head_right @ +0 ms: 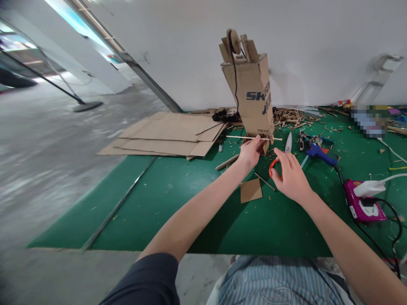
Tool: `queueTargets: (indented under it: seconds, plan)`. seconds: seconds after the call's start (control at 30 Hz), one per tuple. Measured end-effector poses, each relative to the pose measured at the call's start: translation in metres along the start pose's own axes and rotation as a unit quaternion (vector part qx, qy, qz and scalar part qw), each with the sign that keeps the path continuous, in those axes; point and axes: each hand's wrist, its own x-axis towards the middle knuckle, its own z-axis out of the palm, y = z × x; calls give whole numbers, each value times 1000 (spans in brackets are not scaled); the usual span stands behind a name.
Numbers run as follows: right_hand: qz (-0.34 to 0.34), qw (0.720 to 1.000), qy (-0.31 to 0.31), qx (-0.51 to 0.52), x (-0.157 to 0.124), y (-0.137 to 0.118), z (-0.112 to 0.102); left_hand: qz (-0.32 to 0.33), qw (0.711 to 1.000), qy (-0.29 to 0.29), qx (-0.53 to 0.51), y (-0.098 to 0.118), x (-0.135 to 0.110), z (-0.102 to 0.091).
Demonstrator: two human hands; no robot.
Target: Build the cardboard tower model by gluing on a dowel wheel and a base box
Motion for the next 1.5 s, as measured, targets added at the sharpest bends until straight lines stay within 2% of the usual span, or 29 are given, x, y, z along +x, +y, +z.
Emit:
queueTargets:
  seconds: [0.13, 0.3, 0.47, 0.6, 0.7, 0.87, 1.03, 1.13, 1.27, 1.4, 1.5]
  plan:
    - [0, 1000, -9, 2, 0, 1, 0, -3, 1000, -6, -2, 3, -3, 2]
    - [-22, 1000, 11, 1, 0, -4, -2, 15, 999, -23, -17, 15, -9, 6]
    - [-21, 997, 78, 7, 2, -6, -8, 35, 997, -36, -55, 37, -25, 11]
    - [12, 990, 138, 26, 4, -6, -14, 9, 997, -48, -53, 52, -42, 11]
    - [4, 990, 131, 54, 4, -11, -16, -10, 997, -43, -60, 58, -54, 7]
    - [-68, 990, 102, 63, 0, -20, -16, -30, 996, -28, -78, 59, -66, 0]
    - [-125, 989, 76, 19, -3, -18, -11, -38, 997, 12, -70, 50, -64, -5]
    - [-140, 987, 71, -19, -2, -22, -10, -27, 999, 2, -45, 43, -62, -12]
    - [-166, 971, 76, -151, 7, -34, -19, 17, 999, -32, 7, 33, -67, -18]
    - [-108, 956, 62, -265, 25, -48, -33, 48, 992, -105, 59, 24, -80, -16]
    - [-91, 943, 33, -317, 40, -54, -40, 51, 983, -163, 62, 19, -90, -14]
